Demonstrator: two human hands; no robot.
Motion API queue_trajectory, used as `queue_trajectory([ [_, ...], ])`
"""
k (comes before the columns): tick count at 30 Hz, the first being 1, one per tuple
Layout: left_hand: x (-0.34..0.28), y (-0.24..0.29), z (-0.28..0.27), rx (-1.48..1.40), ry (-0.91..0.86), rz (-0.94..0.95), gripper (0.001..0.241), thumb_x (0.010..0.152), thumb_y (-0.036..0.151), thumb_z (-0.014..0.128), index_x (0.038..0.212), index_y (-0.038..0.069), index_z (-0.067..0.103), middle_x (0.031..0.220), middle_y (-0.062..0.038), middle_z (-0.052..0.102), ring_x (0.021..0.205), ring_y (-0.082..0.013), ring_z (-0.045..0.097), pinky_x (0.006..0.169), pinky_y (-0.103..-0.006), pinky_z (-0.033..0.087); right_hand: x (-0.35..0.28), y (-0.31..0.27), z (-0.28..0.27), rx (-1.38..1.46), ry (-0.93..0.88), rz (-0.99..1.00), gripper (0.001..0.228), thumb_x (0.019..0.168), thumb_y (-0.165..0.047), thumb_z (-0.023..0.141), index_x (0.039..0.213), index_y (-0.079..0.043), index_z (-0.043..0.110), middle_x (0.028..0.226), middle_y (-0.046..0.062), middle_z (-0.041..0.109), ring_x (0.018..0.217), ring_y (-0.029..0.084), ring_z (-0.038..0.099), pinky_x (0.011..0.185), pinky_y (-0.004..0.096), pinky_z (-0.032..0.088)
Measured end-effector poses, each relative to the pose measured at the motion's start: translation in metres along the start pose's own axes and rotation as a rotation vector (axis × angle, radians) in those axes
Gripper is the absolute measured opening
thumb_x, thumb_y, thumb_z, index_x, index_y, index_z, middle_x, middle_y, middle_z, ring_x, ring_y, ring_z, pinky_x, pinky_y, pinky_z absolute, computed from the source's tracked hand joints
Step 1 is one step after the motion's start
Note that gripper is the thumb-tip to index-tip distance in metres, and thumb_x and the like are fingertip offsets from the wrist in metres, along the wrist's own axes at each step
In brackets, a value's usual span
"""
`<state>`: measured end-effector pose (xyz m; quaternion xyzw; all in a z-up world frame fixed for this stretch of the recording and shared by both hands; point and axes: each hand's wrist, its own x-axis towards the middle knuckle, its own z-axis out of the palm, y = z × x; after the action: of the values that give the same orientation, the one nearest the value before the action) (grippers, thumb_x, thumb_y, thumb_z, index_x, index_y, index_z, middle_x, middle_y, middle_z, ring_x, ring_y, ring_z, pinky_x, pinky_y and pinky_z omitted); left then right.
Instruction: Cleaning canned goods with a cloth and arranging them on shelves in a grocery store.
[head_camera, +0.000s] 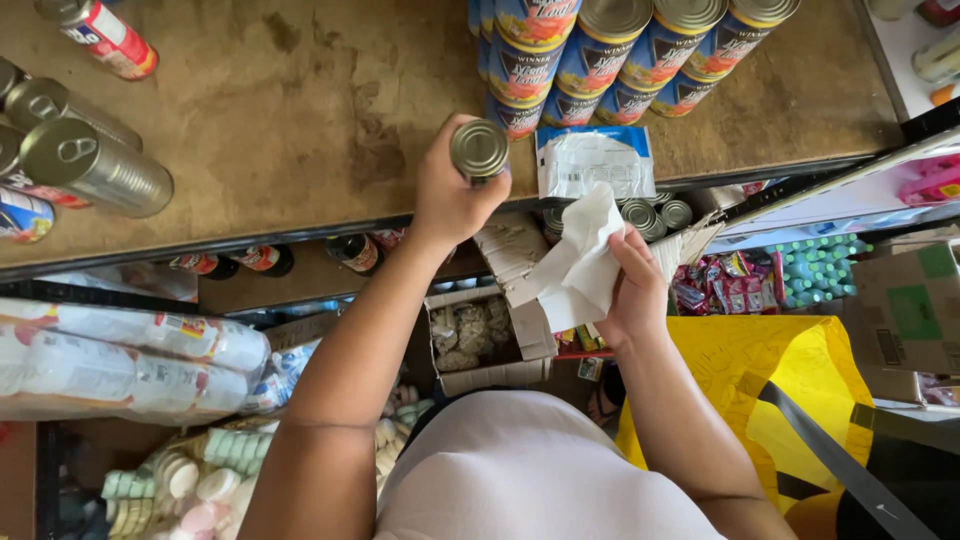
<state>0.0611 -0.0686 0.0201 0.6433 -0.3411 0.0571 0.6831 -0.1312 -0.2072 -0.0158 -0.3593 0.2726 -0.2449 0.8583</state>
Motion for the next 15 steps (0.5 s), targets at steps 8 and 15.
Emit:
queue_trajectory([
  [8,-0.045,0.048,-0.037,-0.744,-0.601,-0.446,0.040,0.073,0.009,0.073,0.110,0.005,0.060,0.081,-0.005,0.061,0.050,-0.0118,0.050,0.042,-0.0251,0.039,0.009,0.010,0.007,0.059,-0.144,0.179,0.022,0.099,-0.025,0.054,0.115,-0.013,0.063,0.105,0.011,0.076,0.092,0.028,0.077,0.081,0.047,0.066],
  [15,-0.056,0.051,-0.043,-0.613,-0.526,-0.344,0.069,0.063,0.024,0.077,0.126,-0.002,0.067,0.070,-0.010,0.070,0.072,-0.0097,0.067,0.072,-0.0217,0.049,0.018,0.046,-0.001,-0.059,-0.318,0.195,0.032,0.098,-0.032,0.058,0.120,-0.009,0.062,0.098,0.009,0.073,0.085,0.023,0.075,0.073,0.037,0.065],
])
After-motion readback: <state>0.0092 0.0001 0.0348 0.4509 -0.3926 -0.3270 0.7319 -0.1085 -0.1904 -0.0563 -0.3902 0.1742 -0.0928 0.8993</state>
